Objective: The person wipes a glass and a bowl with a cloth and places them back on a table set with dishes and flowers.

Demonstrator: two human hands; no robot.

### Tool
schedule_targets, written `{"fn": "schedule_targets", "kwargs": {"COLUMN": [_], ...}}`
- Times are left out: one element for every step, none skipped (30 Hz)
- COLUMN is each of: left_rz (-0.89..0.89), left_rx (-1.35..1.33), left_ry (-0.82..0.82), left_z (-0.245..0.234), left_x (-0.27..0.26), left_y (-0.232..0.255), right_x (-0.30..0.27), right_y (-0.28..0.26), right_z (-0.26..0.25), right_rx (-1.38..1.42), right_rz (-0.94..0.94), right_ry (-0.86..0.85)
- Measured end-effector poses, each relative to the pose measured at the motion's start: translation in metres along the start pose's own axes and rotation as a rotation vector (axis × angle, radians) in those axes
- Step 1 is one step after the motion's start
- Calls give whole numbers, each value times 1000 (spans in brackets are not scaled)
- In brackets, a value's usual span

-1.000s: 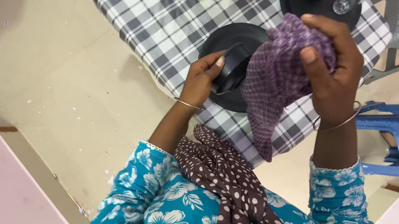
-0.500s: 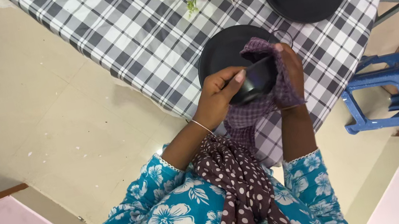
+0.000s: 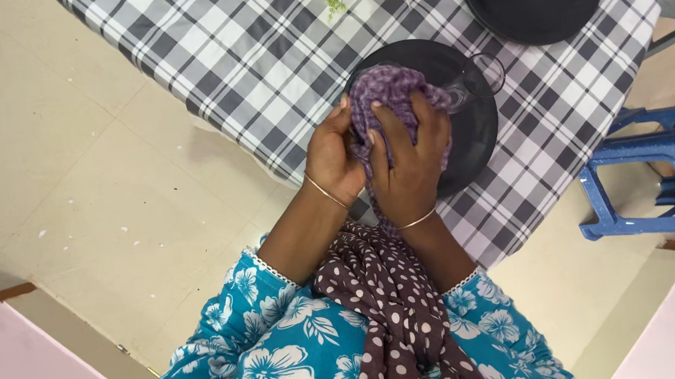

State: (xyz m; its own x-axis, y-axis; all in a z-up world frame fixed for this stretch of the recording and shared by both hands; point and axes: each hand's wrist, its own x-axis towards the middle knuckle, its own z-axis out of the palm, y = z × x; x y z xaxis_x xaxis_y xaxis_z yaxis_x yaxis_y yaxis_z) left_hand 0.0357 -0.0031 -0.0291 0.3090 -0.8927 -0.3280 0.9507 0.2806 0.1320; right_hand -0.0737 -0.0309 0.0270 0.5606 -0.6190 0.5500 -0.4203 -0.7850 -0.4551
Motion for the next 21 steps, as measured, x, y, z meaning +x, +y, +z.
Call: {"fn": "schedule_targets", "kwargs": {"left_rz": [16, 40, 64, 81, 23, -35, -21, -16, -17, -8, 50, 107, 112, 204, 291, 289, 325, 362, 367, 378, 390], "left_rx": [-2, 59, 116, 110, 92, 73, 70, 195, 316, 309, 467, 625, 624, 722, 819, 817, 856, 893, 888, 745, 607], "left_ry": [0, 70, 143, 146, 163, 179, 179, 95, 15, 21, 56, 93, 94, 97, 101, 100, 84, 66, 78, 40, 4], "left_z": [0, 2, 4, 7, 11, 13, 14, 12, 7, 1, -6, -13, -20, -25, -28, -30, -28, -22, -11, 2, 15], "left_x": [-3, -8, -15, -20, -25, -29, -30, -31, -33, -32, -30, -28, -25, -23, -23, -25, -32, -37, -42, -47, -53], "left_y": [1, 1, 0, -2, -6, -8, -8, -7, -10, -17, -27, -35, -43, -50, -55, -55, -51, -48, -44, -39, -30], "right_x": [-7, -15, -20, -21, -20, -16, -7, 6, 15, 22, 31, 37, 39, 38, 36, 36, 36, 37, 43, 51, 56], "right_y": [3, 8, 14, 25, 38, 51, 66, 81, 88, 91, 91, 87, 80, 70, 61, 54, 48, 45, 45, 48, 47], "right_z": [2, 5, 8, 11, 10, 6, 1, -6, -12, -17, -21, -26, -29, -30, -31, -33, -34, -37, -41, -46, -47], "right_rx": [10, 183, 358, 369, 518, 667, 676, 850, 1011, 1011, 816, 618, 619, 404, 183, 181, 281, 381, 385, 526, 668], "right_rz": [-12, 57, 125, 114, 246, 381, 373, 542, 713, 712, 489, 264, 260, 45, -161, -160, -84, -7, -11, 156, 327], "right_ry": [-4, 92, 182, 172, 200, 223, 214, 37, -154, -167, -304, -427, -429, -410, -387, -388, -374, -358, -370, -390, -409]}}
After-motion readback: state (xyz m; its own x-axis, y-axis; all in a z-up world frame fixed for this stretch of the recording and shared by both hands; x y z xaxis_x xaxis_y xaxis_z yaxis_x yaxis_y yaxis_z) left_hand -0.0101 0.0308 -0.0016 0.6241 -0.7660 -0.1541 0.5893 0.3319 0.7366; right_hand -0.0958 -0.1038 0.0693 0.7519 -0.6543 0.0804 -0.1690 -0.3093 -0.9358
